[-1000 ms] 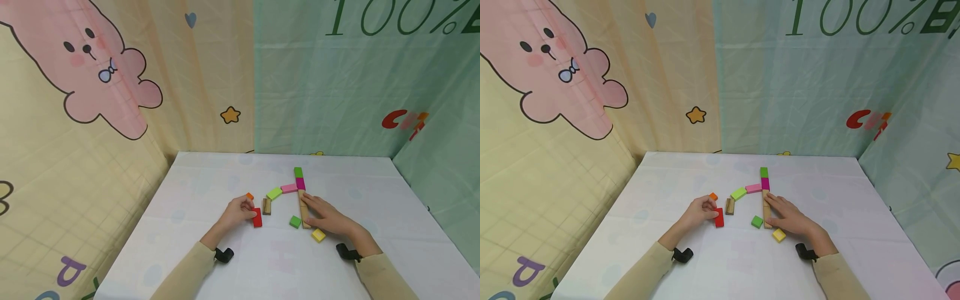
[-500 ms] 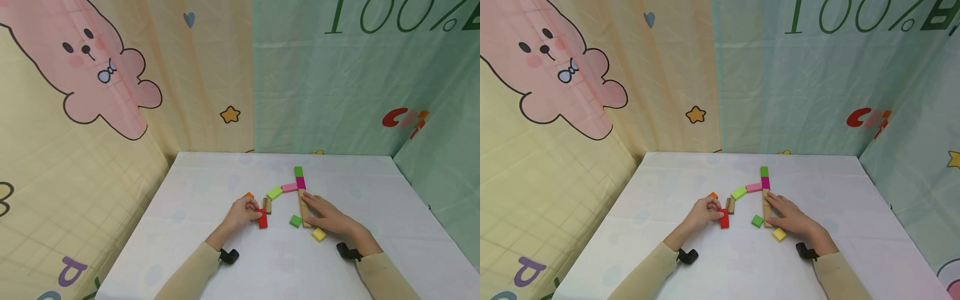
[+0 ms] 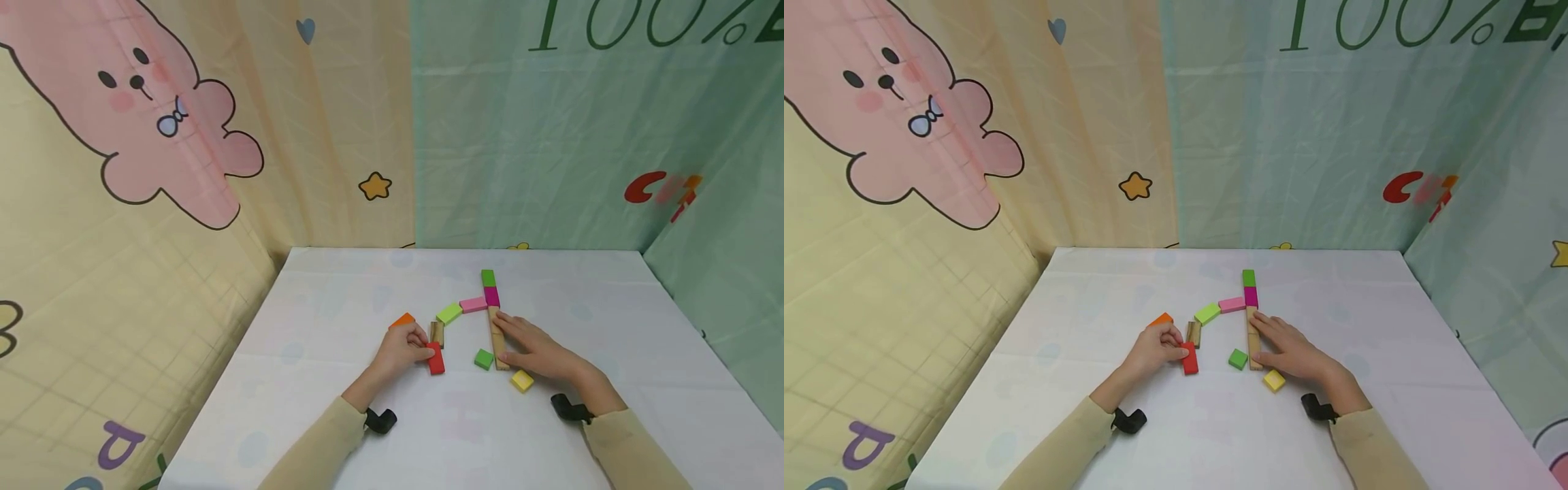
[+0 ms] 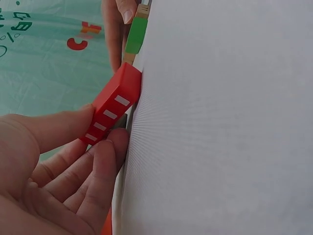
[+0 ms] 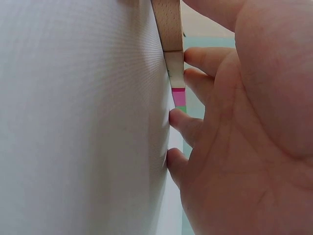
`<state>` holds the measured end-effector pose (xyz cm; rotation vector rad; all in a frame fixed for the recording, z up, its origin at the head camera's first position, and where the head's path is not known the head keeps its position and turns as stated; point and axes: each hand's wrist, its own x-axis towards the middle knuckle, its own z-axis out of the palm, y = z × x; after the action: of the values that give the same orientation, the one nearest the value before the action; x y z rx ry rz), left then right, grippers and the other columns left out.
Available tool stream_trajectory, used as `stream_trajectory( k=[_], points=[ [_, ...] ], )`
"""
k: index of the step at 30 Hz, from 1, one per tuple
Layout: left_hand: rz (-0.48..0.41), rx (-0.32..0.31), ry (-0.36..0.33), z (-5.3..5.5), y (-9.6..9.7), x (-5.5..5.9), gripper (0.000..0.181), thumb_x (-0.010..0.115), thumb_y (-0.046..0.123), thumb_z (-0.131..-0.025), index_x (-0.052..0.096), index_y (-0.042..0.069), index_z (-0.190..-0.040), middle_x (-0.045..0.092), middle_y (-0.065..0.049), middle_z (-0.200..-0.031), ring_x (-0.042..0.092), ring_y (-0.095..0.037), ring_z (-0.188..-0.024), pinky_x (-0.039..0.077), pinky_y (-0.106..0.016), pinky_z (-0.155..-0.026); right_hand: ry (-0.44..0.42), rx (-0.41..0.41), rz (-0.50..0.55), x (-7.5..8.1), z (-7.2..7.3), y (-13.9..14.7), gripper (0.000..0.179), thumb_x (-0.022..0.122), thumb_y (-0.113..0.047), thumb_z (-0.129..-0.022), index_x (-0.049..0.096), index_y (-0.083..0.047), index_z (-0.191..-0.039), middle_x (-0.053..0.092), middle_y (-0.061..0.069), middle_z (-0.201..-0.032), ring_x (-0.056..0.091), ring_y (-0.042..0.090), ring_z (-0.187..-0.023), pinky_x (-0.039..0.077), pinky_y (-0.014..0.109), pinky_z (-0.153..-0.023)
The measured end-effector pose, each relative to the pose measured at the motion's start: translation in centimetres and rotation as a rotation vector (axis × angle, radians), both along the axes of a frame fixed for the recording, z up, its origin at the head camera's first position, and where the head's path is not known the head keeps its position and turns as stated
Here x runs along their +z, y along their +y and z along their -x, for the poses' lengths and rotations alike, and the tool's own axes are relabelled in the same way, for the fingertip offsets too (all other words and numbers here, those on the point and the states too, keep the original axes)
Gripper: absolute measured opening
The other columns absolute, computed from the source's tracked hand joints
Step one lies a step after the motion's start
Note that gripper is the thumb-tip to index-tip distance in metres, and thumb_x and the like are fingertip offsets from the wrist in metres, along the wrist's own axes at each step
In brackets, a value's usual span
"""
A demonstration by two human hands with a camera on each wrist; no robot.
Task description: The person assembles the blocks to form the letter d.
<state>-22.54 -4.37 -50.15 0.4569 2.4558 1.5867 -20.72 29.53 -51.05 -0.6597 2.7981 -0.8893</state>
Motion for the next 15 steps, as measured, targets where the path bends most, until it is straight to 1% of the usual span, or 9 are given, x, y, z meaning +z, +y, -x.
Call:
stream_trajectory(
  k=[6, 11, 15],
  points=[
    [0.048, 0.000, 0.035, 0.0, 0.5, -0.1, 0.020, 0.085, 0.013, -0.082, 0.067, 0.011, -0.090, 0.065, 0.002, -0.080, 0.062, -0.013, -0.072, 0.053, -0.026, -0.063, 0.001, -0.002, -0.003, 0.2, 0.0, 0.0, 0.084, 0.064, -0.050, -0.095, 0.027, -0.012, -0.160, 0.019, 0.012, -0.166, 0.013, 0.048, -0.148, 0.016, 0.072, -0.110],
    [0.070, -0.003, 0.045, 0.0, 1.0, -0.3, 0.020, 0.085, 0.012, -0.082, 0.067, 0.011, -0.090, 0.064, 0.003, -0.079, 0.060, -0.011, -0.070, 0.053, -0.024, -0.062, -0.002, -0.002, 0.001, 0.1, 0.0, 0.1, 0.084, 0.065, -0.049, -0.095, 0.027, -0.012, -0.160, 0.020, 0.012, -0.166, 0.013, 0.048, -0.148, 0.015, 0.072, -0.110],
    [0.091, -0.001, 0.074, -0.1, 1.4, -0.4, 0.020, 0.085, 0.012, -0.082, 0.066, 0.012, -0.088, 0.064, 0.004, -0.077, 0.060, -0.010, -0.069, 0.052, -0.024, -0.061, 0.002, -0.002, -0.007, 0.0, 0.1, 0.1, 0.084, 0.064, -0.051, -0.095, 0.027, -0.012, -0.160, 0.020, 0.012, -0.166, 0.013, 0.047, -0.148, 0.015, 0.072, -0.111]
  ],
)
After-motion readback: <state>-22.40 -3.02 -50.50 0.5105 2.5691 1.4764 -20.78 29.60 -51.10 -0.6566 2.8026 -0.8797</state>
